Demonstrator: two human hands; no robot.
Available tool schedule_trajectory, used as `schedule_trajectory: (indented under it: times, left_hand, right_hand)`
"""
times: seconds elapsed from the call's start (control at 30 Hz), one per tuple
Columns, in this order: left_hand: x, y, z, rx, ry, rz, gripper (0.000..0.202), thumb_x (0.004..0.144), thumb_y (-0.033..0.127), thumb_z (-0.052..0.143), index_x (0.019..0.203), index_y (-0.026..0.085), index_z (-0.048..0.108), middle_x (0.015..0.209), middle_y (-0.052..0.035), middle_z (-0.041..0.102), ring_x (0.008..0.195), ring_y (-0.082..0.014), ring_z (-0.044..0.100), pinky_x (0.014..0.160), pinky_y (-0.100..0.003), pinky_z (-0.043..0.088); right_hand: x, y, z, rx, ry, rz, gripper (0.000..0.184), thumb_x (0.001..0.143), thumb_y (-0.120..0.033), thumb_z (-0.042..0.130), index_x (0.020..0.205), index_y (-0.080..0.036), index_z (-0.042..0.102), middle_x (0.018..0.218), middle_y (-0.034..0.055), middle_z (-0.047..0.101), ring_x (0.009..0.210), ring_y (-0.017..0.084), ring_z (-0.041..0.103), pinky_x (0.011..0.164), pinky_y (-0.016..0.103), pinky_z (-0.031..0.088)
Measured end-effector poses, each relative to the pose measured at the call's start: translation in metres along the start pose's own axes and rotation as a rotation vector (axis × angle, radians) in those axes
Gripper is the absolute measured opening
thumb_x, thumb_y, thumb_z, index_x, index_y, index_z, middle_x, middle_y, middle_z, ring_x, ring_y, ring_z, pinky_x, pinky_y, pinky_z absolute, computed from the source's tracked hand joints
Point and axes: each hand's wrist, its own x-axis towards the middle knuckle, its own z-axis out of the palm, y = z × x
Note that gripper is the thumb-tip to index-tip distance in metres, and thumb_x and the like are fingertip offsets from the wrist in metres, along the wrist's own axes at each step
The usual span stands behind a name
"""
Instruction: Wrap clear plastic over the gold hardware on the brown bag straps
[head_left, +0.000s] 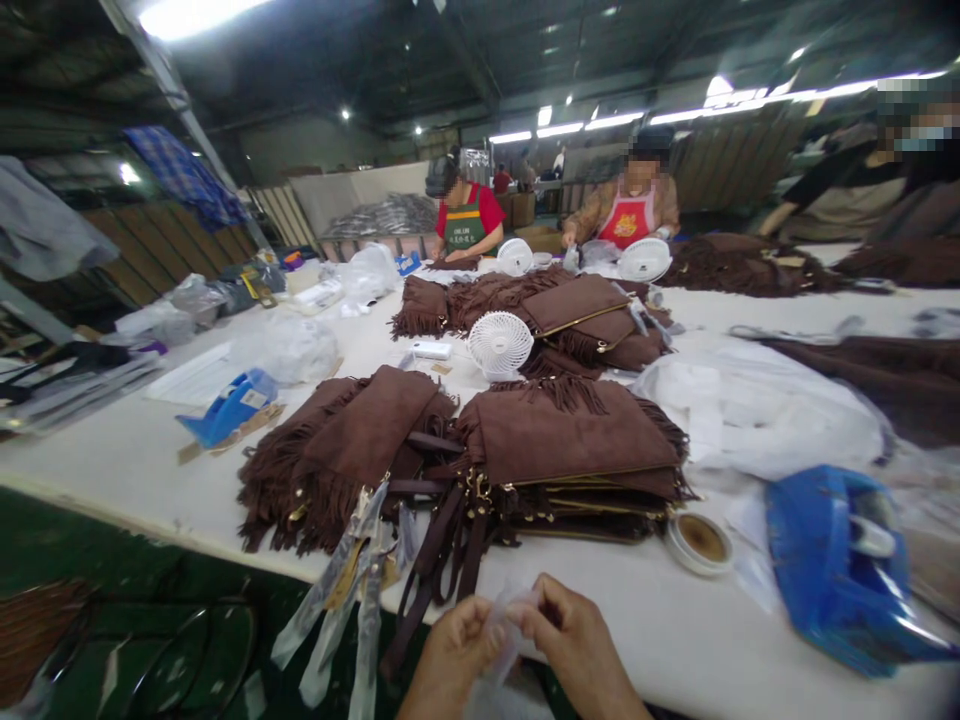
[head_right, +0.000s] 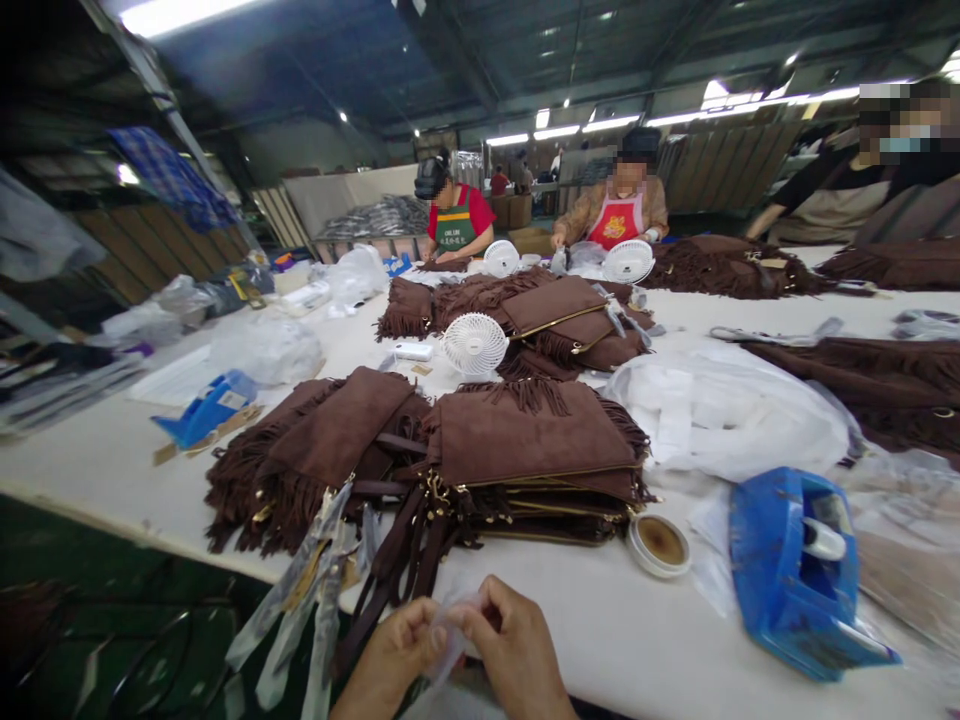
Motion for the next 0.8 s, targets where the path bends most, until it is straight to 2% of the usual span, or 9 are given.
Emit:
schedule_trajectory:
  times: [0.07,0.13,0.2,0.3,0.4,0.47,0.57,0.67,0.8]
  left_hand:
    - [0.005,0.0,-0.006,-0.07,-0.008,0.001,0.044,0.063,0.05,0.077,0.077,0.014,0.057,0.066,-0.002,0.064,0.055,-0.0108,0.052,0.053,-0.022,0.033]
    - [0.01,0.0,-0.01,-0.077,0.039,0.017,0.044,0.06,0.048,0.08,0.068,0.015,0.052,0.06,-0.0002,0.061,0.052,-0.0093,0.048,0.051,-0.022,0.03]
    - [0.013,0.0,-0.014,-0.052,0.112,0.035,0.044,0.06,0.048,0.08,0.064,0.015,0.05,0.057,0.0005,0.059,0.052,-0.0091,0.046,0.052,-0.022,0.03]
    - [0.014,0.004,-0.017,0.005,0.188,0.045,0.041,0.063,0.047,0.077,0.062,0.015,0.052,0.054,0.0012,0.057,0.051,-0.0095,0.046,0.053,-0.023,0.03]
    - [0.013,0.012,-0.017,0.03,0.231,0.069,0.035,0.066,0.044,0.074,0.061,0.015,0.055,0.054,0.0009,0.058,0.054,-0.0113,0.048,0.055,-0.024,0.034]
    - [0.012,0.017,-0.017,0.051,0.27,0.102,0.029,0.068,0.039,0.072,0.062,0.015,0.057,0.057,0.0007,0.059,0.057,-0.0124,0.05,0.058,-0.024,0.035]
    - [0.013,0.02,-0.019,0.084,0.34,0.142,0.024,0.068,0.034,0.07,0.061,0.015,0.057,0.056,0.0019,0.057,0.057,-0.0123,0.048,0.057,-0.024,0.034]
    - [0.015,0.021,-0.023,0.085,0.353,0.16,0.024,0.069,0.034,0.069,0.063,0.015,0.056,0.056,0.0027,0.055,0.057,-0.0121,0.046,0.056,-0.023,0.033]
    - [0.015,0.023,-0.026,0.119,0.309,0.139,0.021,0.072,0.032,0.066,0.065,0.016,0.055,0.057,0.0034,0.053,0.058,-0.012,0.045,0.057,-0.023,0.032]
  right_hand:
    - [0.005,-0.002,0.0,0.024,-0.067,-0.015,0.025,0.081,-0.033,0.059,0.062,-0.02,0.048,0.057,-0.0048,0.05,0.058,0.012,0.046,0.054,0.022,0.033]
    - [0.013,-0.007,-0.008,0.031,-0.082,-0.044,0.027,0.086,-0.037,0.053,0.065,-0.02,0.05,0.058,-0.004,0.052,0.059,0.013,0.049,0.055,0.023,0.035]
    - [0.025,-0.016,-0.022,-0.038,0.013,-0.101,0.028,0.089,-0.041,0.048,0.072,-0.02,0.054,0.065,-0.0024,0.057,0.063,0.014,0.053,0.06,0.024,0.038]
    - [0.046,-0.032,-0.036,-0.187,0.168,-0.214,0.021,0.087,-0.043,0.055,0.092,-0.022,0.059,0.083,0.0006,0.062,0.073,0.017,0.056,0.068,0.027,0.04]
    - [0.064,-0.043,-0.03,-0.308,0.211,-0.283,0.025,0.083,-0.044,0.062,0.095,-0.023,0.058,0.086,0.0025,0.06,0.073,0.019,0.055,0.069,0.029,0.039]
    - [0.071,-0.046,-0.019,-0.384,0.283,-0.303,0.023,0.085,-0.045,0.059,0.086,-0.022,0.055,0.081,0.0031,0.058,0.072,0.019,0.053,0.069,0.03,0.037]
    - [0.072,-0.047,-0.009,-0.405,0.359,-0.328,0.019,0.09,-0.037,0.052,0.077,-0.022,0.052,0.079,0.0035,0.058,0.074,0.019,0.054,0.07,0.03,0.036]
    - [0.069,-0.049,-0.013,-0.318,0.297,-0.292,0.018,0.089,-0.035,0.052,0.075,-0.022,0.053,0.074,0.0014,0.06,0.07,0.018,0.055,0.067,0.028,0.036]
    - [0.067,-0.055,-0.023,-0.022,0.087,-0.116,0.027,0.085,-0.044,0.055,0.07,-0.021,0.053,0.059,-0.0018,0.057,0.057,0.015,0.053,0.056,0.026,0.038]
